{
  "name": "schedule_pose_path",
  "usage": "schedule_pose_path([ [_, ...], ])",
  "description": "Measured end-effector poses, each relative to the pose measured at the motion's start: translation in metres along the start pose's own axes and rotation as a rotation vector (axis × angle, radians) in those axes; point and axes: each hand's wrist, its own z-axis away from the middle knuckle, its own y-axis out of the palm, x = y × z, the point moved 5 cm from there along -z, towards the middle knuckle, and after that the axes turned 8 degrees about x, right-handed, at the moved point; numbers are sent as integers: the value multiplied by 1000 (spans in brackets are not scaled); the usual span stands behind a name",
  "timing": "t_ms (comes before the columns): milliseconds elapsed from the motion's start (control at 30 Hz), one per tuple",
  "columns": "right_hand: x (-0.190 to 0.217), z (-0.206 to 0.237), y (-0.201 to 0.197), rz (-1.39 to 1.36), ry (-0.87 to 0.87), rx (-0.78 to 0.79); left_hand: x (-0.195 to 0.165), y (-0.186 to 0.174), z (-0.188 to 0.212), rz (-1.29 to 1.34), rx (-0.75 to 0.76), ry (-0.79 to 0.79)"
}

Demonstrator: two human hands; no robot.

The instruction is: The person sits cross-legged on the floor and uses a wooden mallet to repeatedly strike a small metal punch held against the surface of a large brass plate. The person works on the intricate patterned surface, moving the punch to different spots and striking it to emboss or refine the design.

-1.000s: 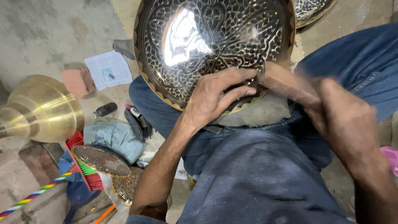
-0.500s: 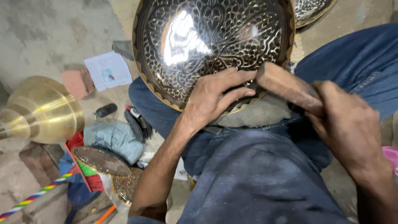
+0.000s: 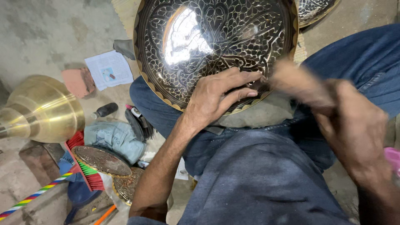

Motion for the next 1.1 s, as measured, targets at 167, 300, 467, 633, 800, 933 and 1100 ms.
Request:
schedule_pose_path([
  [167, 8, -8, -2, -66, 41, 95, 4, -1, 1, 16, 13, -61],
  [300, 1, -9, -5, -100, 97, 76, 5, 2, 3, 99, -12, -57],
  [467, -8, -4, -1, -183, 45, -31, 6, 2, 4, 73, -19, 1],
  [633, -15, -4, 5, -364, 139, 11, 11, 5, 5, 81, -6, -30],
  [800, -5, -7, 0, -48, 57, 128, 13, 8, 2, 40, 4, -10],
  [933, 2, -9, 2, 266, 63, 295, 2, 0, 5, 38, -25, 23],
  [1100, 1, -16, -10, -186, 308, 172, -5, -12, 31, 347, -371, -385],
])
